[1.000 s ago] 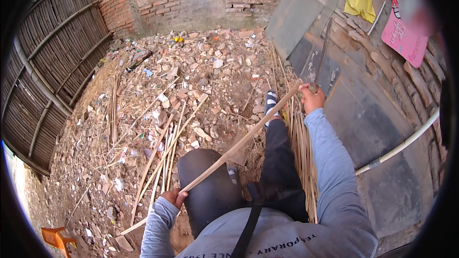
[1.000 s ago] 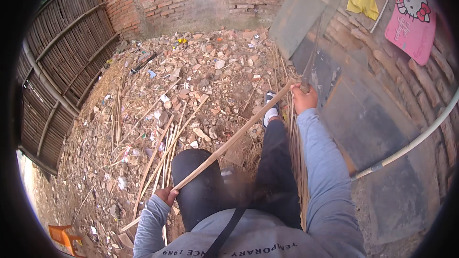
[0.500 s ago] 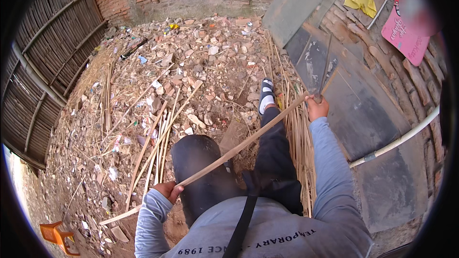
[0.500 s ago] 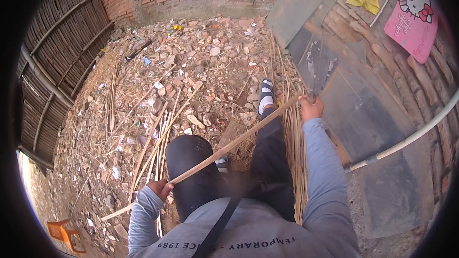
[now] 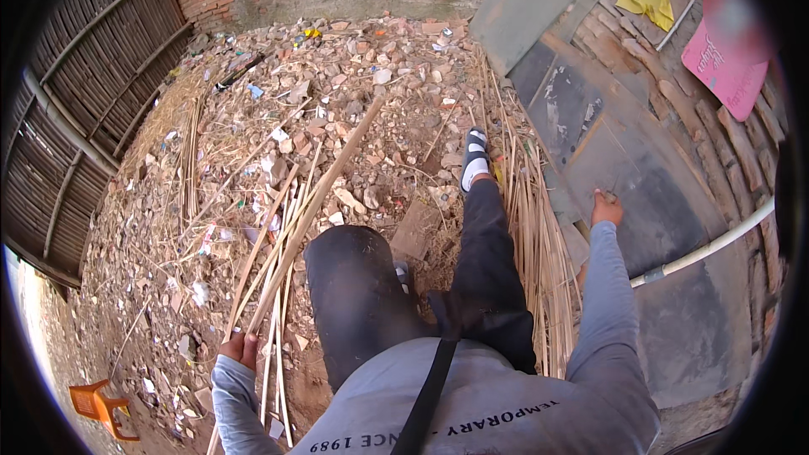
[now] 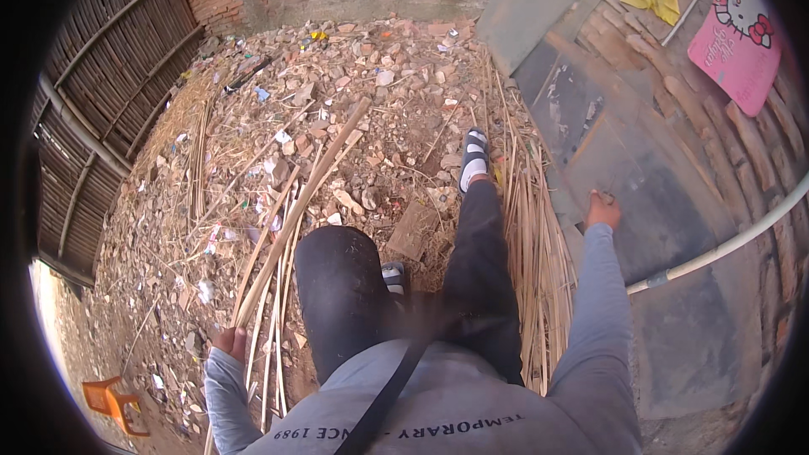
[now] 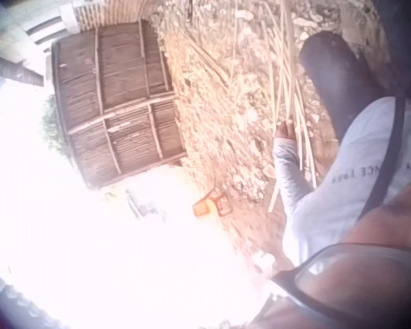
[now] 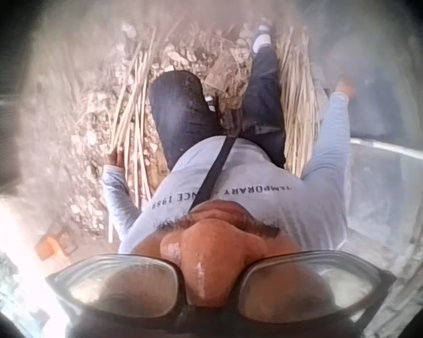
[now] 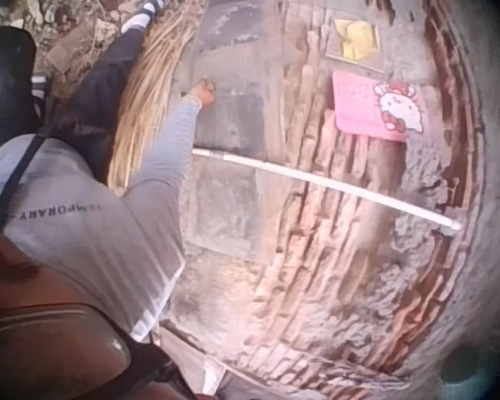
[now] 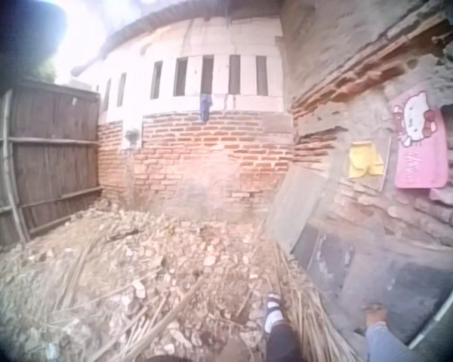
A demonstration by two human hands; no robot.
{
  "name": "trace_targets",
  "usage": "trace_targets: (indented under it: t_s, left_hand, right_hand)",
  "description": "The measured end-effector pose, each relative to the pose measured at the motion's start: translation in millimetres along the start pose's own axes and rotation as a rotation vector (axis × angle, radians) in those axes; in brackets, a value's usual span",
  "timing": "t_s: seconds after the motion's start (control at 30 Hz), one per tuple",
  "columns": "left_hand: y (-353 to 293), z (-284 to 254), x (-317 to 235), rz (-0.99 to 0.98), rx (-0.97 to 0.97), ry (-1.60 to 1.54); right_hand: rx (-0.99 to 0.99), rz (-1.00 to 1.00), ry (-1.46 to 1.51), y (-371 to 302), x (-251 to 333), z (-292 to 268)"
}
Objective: The person uses a large knife to strip a thin layer of bark or outer fibers from a long bamboo strip while holding it by hand.
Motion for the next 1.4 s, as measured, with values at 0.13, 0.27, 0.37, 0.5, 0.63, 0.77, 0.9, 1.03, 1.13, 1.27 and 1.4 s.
trace_targets:
  t_s: [0.13,0.27,0.37,0.5,0.63,0.77,0.9,1.03,1.13,1.27,1.4]
  left_hand:
    - [2,26,-27,-0.024,0.104,-0.025]
    - [2,37,-76,0.008,0.170,-0.009]
    - [-2,45,-100,0.018,0.212,0.035]
    - [-4,62,-101,0.062,0.151,0.117]
    - [1,54,-124,0.075,0.106,0.240]
    - [4,64,-121,0.096,0.106,0.262]
    - [1,70,-122,0.078,0.072,0.248]
    - [-3,62,-146,0.022,0.071,0.203]
    - [2,65,-146,0.042,0.046,0.216]
    - [4,71,-146,0.064,0.010,0.302]
    - [11,79,-146,0.079,-0.023,0.277]
  right_hand:
    - [0.153,-0.033,-0.112,-40,-2,-10]
    - [0.293,-0.109,-0.008,-61,1,-13]
    - [0.386,-0.137,-0.039,-78,38,-19]
    - [0.560,-0.246,0.006,-122,117,-12]
    - [0.736,-0.338,0.176,-172,165,13]
    - [0.975,-0.420,0.225,-247,217,36]
    - [1.178,-0.607,0.115,-311,251,57]
    - [1.256,-0.817,-0.063,-341,265,67]
    - [1.262,-0.952,-0.194,-346,271,77]
    - [1.282,-1.005,-0.310,-349,277,92]
    - [1.254,-0.795,-0.350,-310,255,123]
Point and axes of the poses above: each hand's wrist, its own y-axis towards the middle knuckle, its own z-axis out of the palm, x = y × z, the point moved 8 cm from there along y, towards the middle knuckle, and after that the axes turned 1 degree about y, right-handed, at the moved point
